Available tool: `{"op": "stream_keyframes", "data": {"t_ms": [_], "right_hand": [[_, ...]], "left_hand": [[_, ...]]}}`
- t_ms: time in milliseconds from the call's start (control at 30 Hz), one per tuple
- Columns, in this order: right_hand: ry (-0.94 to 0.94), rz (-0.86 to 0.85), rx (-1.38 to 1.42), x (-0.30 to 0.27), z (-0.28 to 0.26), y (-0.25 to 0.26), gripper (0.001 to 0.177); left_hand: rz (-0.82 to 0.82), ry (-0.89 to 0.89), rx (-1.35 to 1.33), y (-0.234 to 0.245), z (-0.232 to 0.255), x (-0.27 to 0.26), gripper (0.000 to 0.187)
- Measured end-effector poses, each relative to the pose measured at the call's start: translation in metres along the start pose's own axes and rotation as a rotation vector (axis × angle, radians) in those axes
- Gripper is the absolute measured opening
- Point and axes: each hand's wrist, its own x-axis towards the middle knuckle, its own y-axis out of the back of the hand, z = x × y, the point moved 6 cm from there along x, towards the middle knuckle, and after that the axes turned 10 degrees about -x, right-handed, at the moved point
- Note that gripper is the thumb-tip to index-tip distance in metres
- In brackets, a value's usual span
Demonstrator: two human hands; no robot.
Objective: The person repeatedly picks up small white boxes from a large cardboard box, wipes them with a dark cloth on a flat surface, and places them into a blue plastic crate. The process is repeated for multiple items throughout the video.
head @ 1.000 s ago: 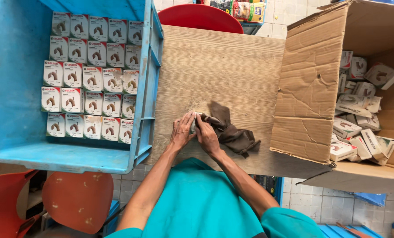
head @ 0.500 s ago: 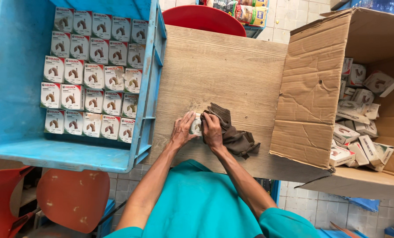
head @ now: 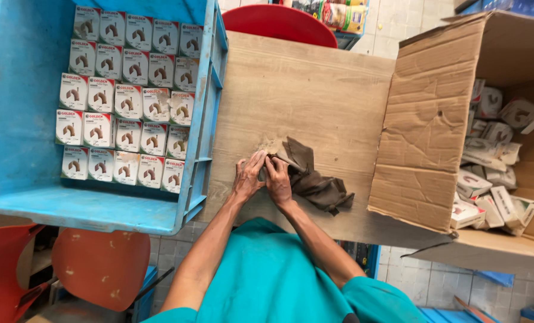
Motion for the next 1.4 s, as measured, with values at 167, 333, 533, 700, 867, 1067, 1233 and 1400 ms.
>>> {"op": "stream_keyframes", "data": {"t_ms": [167,333,533,700,867,1067,1233,1400], "right_hand": [[0.171,-0.175,0.087,-0.012,0.011,0.033,0.03],[-0.025,0.029,0.065,-0.005,0.014,-0.003,0.03],[0.173,-0.242,0.161,-0.036,0.039,0.026,0.028],[-0.264,-0.1,-0.143,-0.034,0.12,0.049,0.02],[-0.38,-0.234,0.054,-0.035,0.136,0.053,0.021],[-0.488,-0.386,0.197,-0.012,0.106,0.099,0.022],[-0.682,-0.151,0.137,-0.005,0.151,0.094,0.021],[-0.629,-0.137,-0.143,-0.043,0.203,0.02,0.026]], "left_hand": [[-0.003,-0.002,-0.013,-0.002,0.0,-0.003,0.096],[-0.033,0.004,-0.002,-0.001,-0.001,-0.002,0.104],[-0.038,0.009,-0.009,0.0,-0.001,0.0,0.107],[-0.067,0.001,0.064,0.007,0.01,-0.002,0.115],[-0.103,-0.003,0.131,0.014,0.022,0.004,0.119],[-0.174,-0.085,0.308,0.007,0.057,0.019,0.125],[-0.267,-0.101,0.439,-0.008,0.069,0.026,0.126],[-0.245,-0.076,0.256,-0.032,0.039,0.038,0.121]]}}
